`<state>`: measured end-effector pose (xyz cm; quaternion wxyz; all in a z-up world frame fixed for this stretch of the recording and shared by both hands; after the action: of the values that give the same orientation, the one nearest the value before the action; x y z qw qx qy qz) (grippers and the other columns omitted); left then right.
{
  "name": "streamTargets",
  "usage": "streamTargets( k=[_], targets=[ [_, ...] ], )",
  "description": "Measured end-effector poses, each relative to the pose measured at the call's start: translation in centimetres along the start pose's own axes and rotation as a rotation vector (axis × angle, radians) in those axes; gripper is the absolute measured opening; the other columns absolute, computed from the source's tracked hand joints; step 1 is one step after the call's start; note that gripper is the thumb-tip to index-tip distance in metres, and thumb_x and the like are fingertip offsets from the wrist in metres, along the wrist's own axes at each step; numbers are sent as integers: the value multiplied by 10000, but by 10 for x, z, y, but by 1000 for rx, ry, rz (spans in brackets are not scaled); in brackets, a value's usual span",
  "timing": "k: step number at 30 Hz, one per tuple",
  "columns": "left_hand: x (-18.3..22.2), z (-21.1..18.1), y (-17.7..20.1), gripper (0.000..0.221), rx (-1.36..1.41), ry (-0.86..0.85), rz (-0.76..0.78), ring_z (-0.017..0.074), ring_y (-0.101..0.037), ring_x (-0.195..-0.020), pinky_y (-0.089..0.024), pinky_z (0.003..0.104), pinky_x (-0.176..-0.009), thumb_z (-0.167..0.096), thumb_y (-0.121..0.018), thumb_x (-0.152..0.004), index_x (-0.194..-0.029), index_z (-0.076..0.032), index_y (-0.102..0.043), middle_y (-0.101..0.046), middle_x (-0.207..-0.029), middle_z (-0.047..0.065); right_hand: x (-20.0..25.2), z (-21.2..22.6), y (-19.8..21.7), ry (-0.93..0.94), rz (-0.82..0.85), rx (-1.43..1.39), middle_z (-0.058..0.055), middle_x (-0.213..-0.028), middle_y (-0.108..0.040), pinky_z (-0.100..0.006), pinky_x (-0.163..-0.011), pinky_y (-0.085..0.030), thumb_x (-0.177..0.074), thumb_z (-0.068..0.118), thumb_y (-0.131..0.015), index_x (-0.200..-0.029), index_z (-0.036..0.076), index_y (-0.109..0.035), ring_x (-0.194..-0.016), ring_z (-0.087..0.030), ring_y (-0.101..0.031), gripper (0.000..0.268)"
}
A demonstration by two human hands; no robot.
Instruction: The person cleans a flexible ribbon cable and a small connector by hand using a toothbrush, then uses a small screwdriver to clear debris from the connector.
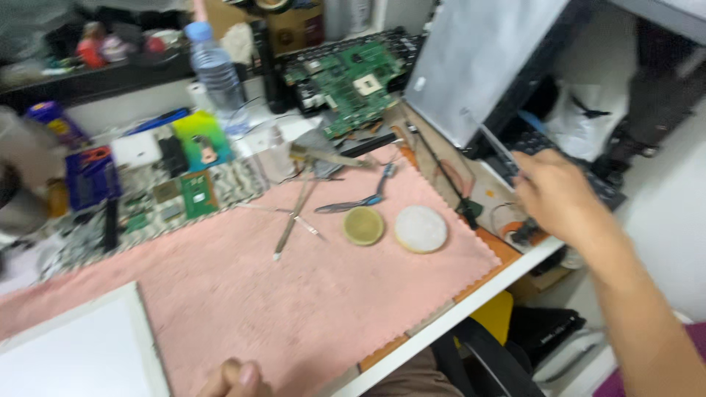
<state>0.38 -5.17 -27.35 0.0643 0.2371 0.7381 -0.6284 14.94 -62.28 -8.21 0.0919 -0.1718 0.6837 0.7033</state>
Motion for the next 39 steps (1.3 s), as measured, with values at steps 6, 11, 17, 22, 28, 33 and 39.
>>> streamTargets(
  k=[6, 11, 17, 22, 28, 33, 39],
  targets=[
    [-27, 24, -122, 315, -1153, -91, -839, 145, -422, -437, -266, 326, -414, -210, -766, -1019, -753, -75, -664, -516, -502, 49, 7, 140, 85, -325, 247, -497, -66, -1216, -791, -344, -787, -672, -1093, 200, -688, -1668, 181, -712, -699, -239, -838, 576],
    [-67, 42, -155, 698, -1238, 349, -598, 113, -765, -1549, -570, 340, -1272, -319, -781, -988, -1669, -244, -649, -838, -1633, 43, 11, 256, 64, -134, 607, -890, -51, -1163, -1007, -296, -624, -879, -957, 354, -729, -1719, 344, -566, -661, -140, -935, 779],
    [-69, 68, -123, 449, -1102, 302, -372, 83, -720, -967, -691, 251, -941, -184, -982, -959, -1097, -93, -565, -630, -1057, 35, 29, 367, 37, 38, 1001, -1611, -66, -774, -626, -230, -615, -511, -1109, 148, -693, -1767, 57, -560, -662, -107, -557, 678],
    [-72, 59, -121, 173, -1036, 341, -456, 91, -721, -922, -667, 285, -820, -157, -800, -1082, -1151, -79, -662, -757, -987, 46, 18, 383, 29, 141, 851, -1456, -100, -1284, -727, -288, -991, -570, -1070, 289, -716, -1692, 48, -592, -1110, -147, -672, 679],
    [-69, 49, -131, 335, -1079, 437, -538, 83, -650, -832, -570, 237, -759, -309, -678, -1130, -1358, -109, -823, -738, -996, -10, -57, 335, -16, 168, 450, -831, -14, -1384, -863, -364, -1069, -568, -1086, 356, -680, -1372, 228, -867, -1200, -165, -793, 366],
    [-72, 41, -150, 332, -1167, 323, -481, 32, -736, -1159, -520, 194, -1077, -293, -748, -1085, -1351, -138, -871, -865, -1221, -71, -109, 322, -65, -77, 304, -986, -87, -1121, -835, -340, -574, -718, -1062, 194, -811, -1314, 89, -789, -925, -170, -812, 274],
    [-60, 49, -144, 290, -1043, 432, -611, 42, -675, -929, -475, 170, -830, -226, -841, -1039, -1278, -112, -959, -830, -1082, -21, -122, 345, -55, -328, 543, -852, -80, -1013, -847, -301, -607, -603, -1126, 132, -778, -1354, 98, -817, -696, -175, -710, 233]
  ],
)
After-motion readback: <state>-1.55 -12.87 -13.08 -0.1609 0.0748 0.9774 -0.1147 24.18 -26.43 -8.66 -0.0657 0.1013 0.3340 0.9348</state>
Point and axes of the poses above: each hand's wrist, its own x-axis away from the middle knuckle, its own y-axis out of the back of the hand, z = x × y, the point moved 5 cm from there along -x, towards the middle knuckle
